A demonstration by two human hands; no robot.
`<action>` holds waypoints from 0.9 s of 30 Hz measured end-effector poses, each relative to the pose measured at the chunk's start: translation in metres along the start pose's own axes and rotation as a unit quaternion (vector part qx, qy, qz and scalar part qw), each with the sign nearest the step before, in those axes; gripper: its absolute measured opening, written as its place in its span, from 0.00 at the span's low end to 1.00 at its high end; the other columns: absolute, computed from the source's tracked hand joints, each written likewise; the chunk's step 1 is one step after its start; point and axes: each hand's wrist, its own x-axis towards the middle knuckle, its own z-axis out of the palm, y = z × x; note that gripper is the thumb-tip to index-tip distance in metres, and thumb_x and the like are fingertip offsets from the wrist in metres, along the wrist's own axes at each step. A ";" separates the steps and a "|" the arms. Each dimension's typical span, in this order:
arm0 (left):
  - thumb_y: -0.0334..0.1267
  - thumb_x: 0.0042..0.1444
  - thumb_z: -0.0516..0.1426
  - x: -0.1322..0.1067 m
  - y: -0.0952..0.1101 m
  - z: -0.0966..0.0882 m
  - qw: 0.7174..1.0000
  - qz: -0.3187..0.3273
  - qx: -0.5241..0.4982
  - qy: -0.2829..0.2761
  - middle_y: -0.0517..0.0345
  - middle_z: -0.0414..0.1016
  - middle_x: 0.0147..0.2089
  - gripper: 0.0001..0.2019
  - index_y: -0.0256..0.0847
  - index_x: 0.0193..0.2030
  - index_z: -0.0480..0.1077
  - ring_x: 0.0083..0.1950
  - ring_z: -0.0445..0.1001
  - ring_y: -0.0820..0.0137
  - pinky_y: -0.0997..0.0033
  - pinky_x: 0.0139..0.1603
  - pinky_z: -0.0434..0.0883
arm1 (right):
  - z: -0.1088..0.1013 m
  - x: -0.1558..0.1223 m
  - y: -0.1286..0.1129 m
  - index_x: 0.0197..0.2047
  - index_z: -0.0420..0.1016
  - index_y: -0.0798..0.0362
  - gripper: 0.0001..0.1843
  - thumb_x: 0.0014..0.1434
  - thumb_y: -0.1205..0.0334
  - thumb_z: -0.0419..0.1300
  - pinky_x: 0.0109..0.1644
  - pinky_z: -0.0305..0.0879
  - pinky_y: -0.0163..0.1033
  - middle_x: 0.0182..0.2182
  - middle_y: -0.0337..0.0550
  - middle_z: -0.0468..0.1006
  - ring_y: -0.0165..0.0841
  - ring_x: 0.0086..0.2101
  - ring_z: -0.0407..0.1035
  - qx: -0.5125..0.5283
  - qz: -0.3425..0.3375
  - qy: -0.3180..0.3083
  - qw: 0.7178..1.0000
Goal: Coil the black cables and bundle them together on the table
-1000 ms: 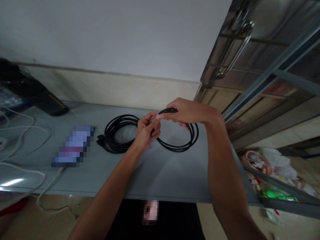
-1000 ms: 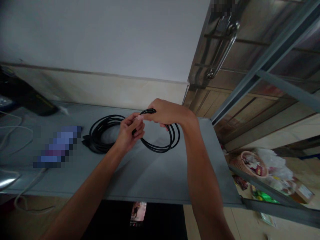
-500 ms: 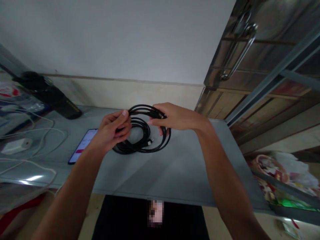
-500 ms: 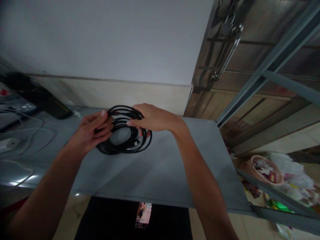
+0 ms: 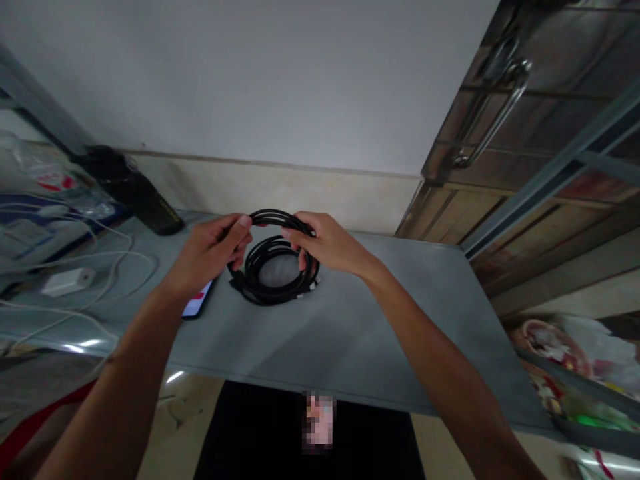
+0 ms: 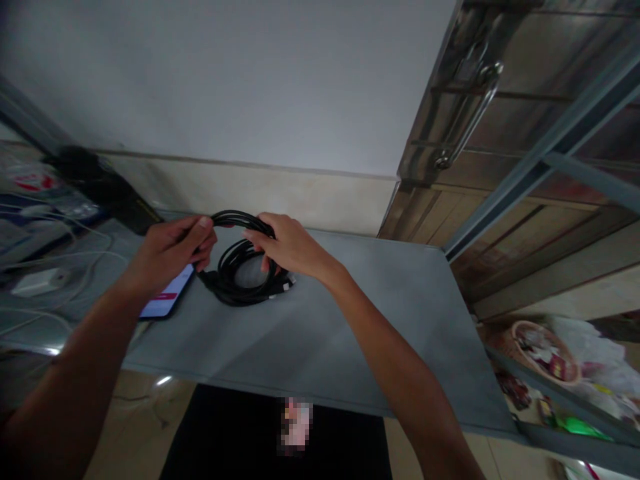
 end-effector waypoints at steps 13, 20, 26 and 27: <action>0.65 0.75 0.60 0.021 -0.007 0.022 0.988 -0.084 -0.118 -0.047 0.67 0.61 0.26 0.26 0.44 0.39 0.70 0.21 0.59 0.76 0.77 0.17 0.60 | 0.001 -0.010 -0.027 0.74 0.63 0.43 0.34 0.77 0.34 0.64 0.36 0.82 0.35 0.47 0.41 0.84 0.35 0.41 0.84 0.128 -0.035 0.012 0.991; 0.67 0.72 0.59 0.009 -0.002 0.045 0.860 -0.313 -0.204 -0.347 0.66 0.58 0.26 0.23 0.48 0.45 0.77 0.17 0.49 0.75 0.73 0.12 0.54 | -0.004 -0.008 -0.019 0.64 0.73 0.51 0.31 0.72 0.37 0.72 0.40 0.82 0.39 0.36 0.42 0.86 0.37 0.35 0.84 -0.019 0.004 0.071 0.997; 0.64 0.59 0.69 0.006 -0.010 0.019 0.841 -0.395 -0.083 -0.361 0.51 0.77 0.28 0.26 0.40 0.46 0.86 0.13 0.56 0.74 0.72 0.11 0.48 | -0.005 0.001 0.010 0.29 0.75 0.54 0.22 0.78 0.57 0.65 0.28 0.71 0.33 0.19 0.42 0.78 0.32 0.20 0.74 -0.216 0.109 0.060 0.968; 0.62 0.56 0.71 0.006 -0.012 0.011 0.861 -0.394 -0.068 -0.313 0.49 0.80 0.30 0.25 0.40 0.45 0.87 0.14 0.58 0.74 0.73 0.11 0.48 | -0.002 0.002 0.015 0.26 0.74 0.53 0.24 0.77 0.59 0.64 0.25 0.70 0.33 0.19 0.44 0.78 0.31 0.19 0.73 -0.213 0.132 0.048 0.967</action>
